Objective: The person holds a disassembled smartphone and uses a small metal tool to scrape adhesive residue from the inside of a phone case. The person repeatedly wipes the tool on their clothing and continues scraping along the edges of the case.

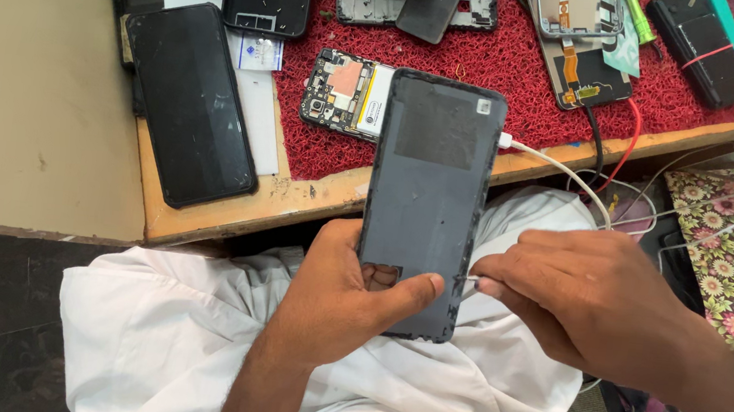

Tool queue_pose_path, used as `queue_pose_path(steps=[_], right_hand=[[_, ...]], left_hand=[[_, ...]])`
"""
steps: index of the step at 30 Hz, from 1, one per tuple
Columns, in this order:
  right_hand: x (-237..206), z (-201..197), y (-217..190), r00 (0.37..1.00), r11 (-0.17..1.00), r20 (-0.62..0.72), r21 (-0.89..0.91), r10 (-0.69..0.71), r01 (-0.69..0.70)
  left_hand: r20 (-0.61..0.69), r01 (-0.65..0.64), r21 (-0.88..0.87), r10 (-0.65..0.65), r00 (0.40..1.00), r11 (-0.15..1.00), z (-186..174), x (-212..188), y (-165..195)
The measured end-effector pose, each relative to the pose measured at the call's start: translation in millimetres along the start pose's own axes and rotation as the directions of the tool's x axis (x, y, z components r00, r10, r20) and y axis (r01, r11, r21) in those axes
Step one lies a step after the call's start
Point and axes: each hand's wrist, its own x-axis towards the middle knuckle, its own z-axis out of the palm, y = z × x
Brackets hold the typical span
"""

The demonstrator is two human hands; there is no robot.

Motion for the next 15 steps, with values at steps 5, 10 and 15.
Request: queue_pose_path(steps=[5, 10, 15], right_hand=[[0.8, -2.0, -1.5, 0.998, 0.99, -0.034, 0.13, -0.057, 0.061], [3.2, -3.8, -3.4, 0.989, 0.995, -0.113, -0.023, -0.099, 0.097], [4.5, -0.7, -7.3, 0.99, 0.996, -0.111, 0.032, 0.09, -0.087]], left_hand=[[-0.005, 0.02, -0.076, -0.021, 1.0, 0.997, 1.5, 0.8, -0.5], [-0.023, 0.019, -0.039, -0.02, 1.0, 0.999, 0.1, 1.3, 0.2], [-0.031, -0.004, -0.097, 0.001, 1.0, 0.995, -0.2, 1.8, -1.1]])
